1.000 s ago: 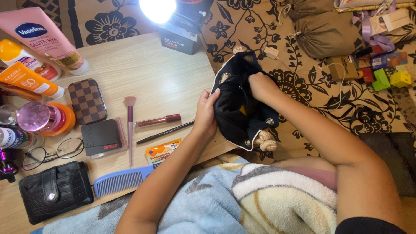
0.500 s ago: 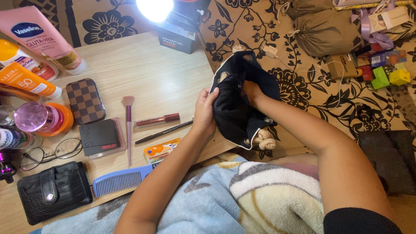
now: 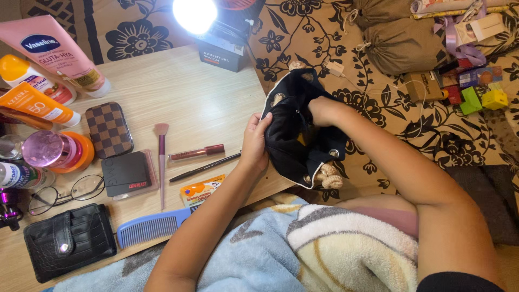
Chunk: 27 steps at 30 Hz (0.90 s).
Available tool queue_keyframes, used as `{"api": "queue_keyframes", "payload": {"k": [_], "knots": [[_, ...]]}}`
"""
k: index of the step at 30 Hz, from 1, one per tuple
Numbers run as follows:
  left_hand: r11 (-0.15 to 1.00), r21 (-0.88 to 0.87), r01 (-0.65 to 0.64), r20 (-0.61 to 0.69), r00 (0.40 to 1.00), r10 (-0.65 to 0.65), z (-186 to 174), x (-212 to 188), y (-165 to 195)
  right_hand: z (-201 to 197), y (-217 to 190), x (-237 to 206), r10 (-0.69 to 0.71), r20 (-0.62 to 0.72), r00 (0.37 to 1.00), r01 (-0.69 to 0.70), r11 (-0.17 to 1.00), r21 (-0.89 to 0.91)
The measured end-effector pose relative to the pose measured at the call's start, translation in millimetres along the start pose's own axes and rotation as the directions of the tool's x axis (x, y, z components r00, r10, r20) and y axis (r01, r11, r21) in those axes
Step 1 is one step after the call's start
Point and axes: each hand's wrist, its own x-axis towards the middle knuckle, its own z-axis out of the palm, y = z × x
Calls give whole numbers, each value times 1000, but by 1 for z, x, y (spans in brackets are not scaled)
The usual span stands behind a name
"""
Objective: The person packs a black drawstring bag with daily essentials from a table. They place a smartphone, a power bank, a wallet, lip glosses, a makeup brush, a comb, and other small items into the bag one by one.
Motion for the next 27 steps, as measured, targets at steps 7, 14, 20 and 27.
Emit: {"api": "queue_keyframes", "payload": {"k": [7,14,20,27], "knots": [[1000,-10,16,-2,1000,-16,1,1,1,-92,0,-94,-209,-217,953,248,954,168],[999,-27,-23,6,1000,23,9,-2,0,-126,-59,-153,-260,-449,855,462,774,432],[992,-64,110,32,994,-108,26,-10,13,-110,-124,-128,-495,-602,627,736,629,249],[955,-178,239,92,970,-226,7,-2,-12,-61,-177,-78,-605,-582,544,778,623,80]]}}
